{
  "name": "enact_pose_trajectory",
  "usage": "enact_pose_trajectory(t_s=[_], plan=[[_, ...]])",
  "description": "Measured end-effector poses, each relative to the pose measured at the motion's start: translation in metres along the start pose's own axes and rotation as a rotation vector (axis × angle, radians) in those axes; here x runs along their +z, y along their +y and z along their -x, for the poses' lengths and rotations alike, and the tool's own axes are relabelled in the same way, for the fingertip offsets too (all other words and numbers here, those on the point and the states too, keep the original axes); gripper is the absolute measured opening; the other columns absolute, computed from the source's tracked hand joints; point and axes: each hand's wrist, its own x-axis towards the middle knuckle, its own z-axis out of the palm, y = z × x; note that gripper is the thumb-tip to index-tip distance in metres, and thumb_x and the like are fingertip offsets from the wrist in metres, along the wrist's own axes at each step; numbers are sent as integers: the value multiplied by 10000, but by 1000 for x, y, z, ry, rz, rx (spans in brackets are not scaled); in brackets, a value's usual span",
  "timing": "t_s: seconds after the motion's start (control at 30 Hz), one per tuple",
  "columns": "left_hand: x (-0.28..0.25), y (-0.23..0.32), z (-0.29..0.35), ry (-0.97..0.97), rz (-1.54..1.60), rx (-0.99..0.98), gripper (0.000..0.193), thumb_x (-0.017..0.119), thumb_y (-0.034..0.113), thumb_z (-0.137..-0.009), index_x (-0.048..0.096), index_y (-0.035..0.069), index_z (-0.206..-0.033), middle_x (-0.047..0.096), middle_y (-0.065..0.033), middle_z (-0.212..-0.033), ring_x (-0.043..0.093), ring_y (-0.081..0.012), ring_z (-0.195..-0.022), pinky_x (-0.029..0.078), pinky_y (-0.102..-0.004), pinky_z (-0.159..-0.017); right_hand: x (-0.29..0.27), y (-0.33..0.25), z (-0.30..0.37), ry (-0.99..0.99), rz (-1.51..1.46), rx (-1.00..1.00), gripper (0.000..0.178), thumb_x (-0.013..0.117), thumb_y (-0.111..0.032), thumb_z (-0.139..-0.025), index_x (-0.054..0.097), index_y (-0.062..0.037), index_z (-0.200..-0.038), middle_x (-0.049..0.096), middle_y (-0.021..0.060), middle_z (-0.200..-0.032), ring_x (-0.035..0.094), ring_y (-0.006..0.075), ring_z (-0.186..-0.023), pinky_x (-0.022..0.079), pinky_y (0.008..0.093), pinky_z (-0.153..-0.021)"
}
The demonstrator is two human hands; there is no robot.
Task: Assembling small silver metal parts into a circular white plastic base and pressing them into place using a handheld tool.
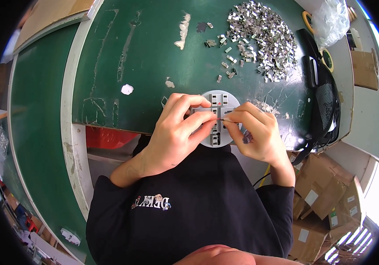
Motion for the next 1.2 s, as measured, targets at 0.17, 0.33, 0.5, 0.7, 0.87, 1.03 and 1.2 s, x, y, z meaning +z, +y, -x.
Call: enact_pose_trajectory(t_s=[0.17, 0.33, 0.5, 0.7, 0.87, 1.03, 1.2], plan=[[-1, -1, 2, 23, 18, -6, 211, 753, -96, -719, 689, 7, -891, 631, -67, -1077, 531, -178, -867, 455, -264, -683, -2, 2, -7, -84, 47, -76, 170, 703, 74, -735, 654, -10, -875, 628, 69, -844, 525, 186, -548, 417, 265, -493], [1, -1, 3, 37, 21, -48, 205, 756, -97, -711, 687, 1, -877, 637, -71, -1068, 543, -178, -859, 465, -269, -693, -4, -2, -14, -198, 75, -84, 169, 678, 67, -761, 640, -6, -909, 618, 87, -869, 535, 214, -562, 435, 296, -509], [1, -2, 3, 43, 1, -58, 191, 759, -91, -712, 685, -3, -865, 642, -65, -1068, 551, -174, -857, 471, -272, -700, -8, -13, -30, -337, 125, -101, 161, 641, 45, -757, 561, -11, -885, 540, 106, -856, 515, 245, -530, 462, 341, -510], [3, -6, 6, 68, -10, -32, 180, 740, -68, -725, 669, 9, -871, 620, -47, -1076, 549, -183, -866, 476, -269, -698, -9, -14, -26, -309, 50, 60, 141, 641, 61, -756, 559, -10, -847, 533, 106, -849, 516, 295, -574, 450, 368, -539], [1, -1, 5, 56, 3, -83, 164, 756, -80, -724, 688, -1, -850, 648, -55, -1071, 564, -170, -870, 472, -263, -703, -3, -20, -26, -333, 130, 9, 150, 645, 56, -754, 534, -12, -830, 523, 108, -844, 494, 303, -560, 449, 386, -545], [0, 1, 4, 40, 11, -100, 188, 759, -88, -714, 686, 7, -859, 648, -48, -1068, 572, -176, -885, 481, -274, -739, 0, -19, -23, -281, 129, -24, 120, 633, 83, -780, 553, -7, -786, 526, 99, -772, 499, 257, -550, 432, 365, -535], [-16, -4, 8, -125, 57, -142, 388, 806, 38, -727, 666, 3, -1087, 607, -98, -1235, 573, -243, -1067, 484, -338, -893, -2, -12, -25, -65, -203, 118, 232, 584, -20, -907, 535, -36, -681, 486, 75, -652, 441, 186, -511, 393, 318, -477]])
